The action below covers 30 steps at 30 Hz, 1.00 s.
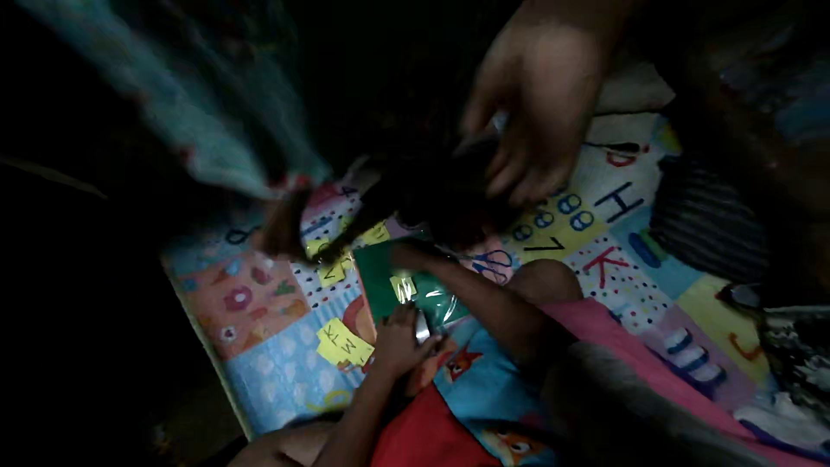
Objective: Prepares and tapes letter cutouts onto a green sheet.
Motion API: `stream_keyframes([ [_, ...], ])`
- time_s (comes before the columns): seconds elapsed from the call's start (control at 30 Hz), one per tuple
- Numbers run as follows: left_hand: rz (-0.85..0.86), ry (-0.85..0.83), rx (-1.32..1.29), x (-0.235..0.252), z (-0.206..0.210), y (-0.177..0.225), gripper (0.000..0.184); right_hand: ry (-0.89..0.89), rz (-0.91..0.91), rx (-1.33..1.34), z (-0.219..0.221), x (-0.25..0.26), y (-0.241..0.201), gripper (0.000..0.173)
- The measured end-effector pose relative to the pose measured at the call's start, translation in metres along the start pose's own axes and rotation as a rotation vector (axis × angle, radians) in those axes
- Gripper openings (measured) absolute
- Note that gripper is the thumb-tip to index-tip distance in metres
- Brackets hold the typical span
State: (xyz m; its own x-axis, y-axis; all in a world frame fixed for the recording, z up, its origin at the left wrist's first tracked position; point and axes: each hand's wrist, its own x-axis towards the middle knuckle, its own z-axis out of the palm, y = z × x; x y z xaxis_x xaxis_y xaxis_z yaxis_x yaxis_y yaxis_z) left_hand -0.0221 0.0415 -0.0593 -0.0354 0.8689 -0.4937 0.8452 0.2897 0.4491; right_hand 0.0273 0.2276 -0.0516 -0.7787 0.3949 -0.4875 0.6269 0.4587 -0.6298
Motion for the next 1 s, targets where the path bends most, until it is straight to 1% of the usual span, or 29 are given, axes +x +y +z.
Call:
stream_keyframes([
  [0.07,0.013,0.020,0.019,-0.003,0.002,0.000,0.082,0.031,-0.072,0.051,0.007,0.020,0.018,0.024],
  [0.17,0.028,0.033,0.030,-0.008,0.007,0.001,0.081,0.023,-0.089,0.036,0.007,0.019,0.021,0.024],
  [0.37,0.033,-0.020,0.076,-0.017,0.009,0.004,0.087,-0.059,-0.100,0.041,0.003,0.015,0.022,0.036],
  [0.47,0.055,-0.046,0.075,-0.021,0.008,0.010,0.087,-0.105,-0.145,-0.034,0.002,0.018,0.026,0.050],
  [0.5,0.055,-0.058,0.077,-0.022,0.007,0.012,0.086,-0.115,-0.145,-0.042,0.000,0.017,0.025,0.052],
  [0.53,0.059,-0.054,0.081,-0.023,0.008,0.012,0.086,-0.121,-0.139,-0.043,-0.003,0.015,0.023,0.049],
  [0.63,0.085,0.013,0.083,-0.026,0.014,0.007,0.085,-0.117,-0.099,-0.036,-0.019,0.001,0.010,0.027],
  [0.67,0.090,0.030,0.077,-0.027,0.015,0.007,0.084,-0.113,-0.094,-0.044,-0.024,-0.003,0.005,0.022],
  [0.77,0.092,0.051,0.036,-0.028,0.017,0.009,0.082,-0.104,-0.114,-0.090,-0.037,-0.019,-0.007,0.021],
  [0.87,0.097,0.132,-0.030,-0.030,0.025,0.011,0.078,-0.066,-0.128,-0.117,-0.045,-0.040,-0.018,0.020],
  [0.93,0.070,0.150,-0.049,-0.031,0.024,0.015,0.075,-0.011,-0.136,-0.107,-0.048,-0.054,-0.022,0.019],
  [1.0,0.065,0.208,-0.071,-0.031,0.023,0.017,0.070,0.050,-0.119,-0.104,-0.054,-0.068,-0.029,0.019],
])
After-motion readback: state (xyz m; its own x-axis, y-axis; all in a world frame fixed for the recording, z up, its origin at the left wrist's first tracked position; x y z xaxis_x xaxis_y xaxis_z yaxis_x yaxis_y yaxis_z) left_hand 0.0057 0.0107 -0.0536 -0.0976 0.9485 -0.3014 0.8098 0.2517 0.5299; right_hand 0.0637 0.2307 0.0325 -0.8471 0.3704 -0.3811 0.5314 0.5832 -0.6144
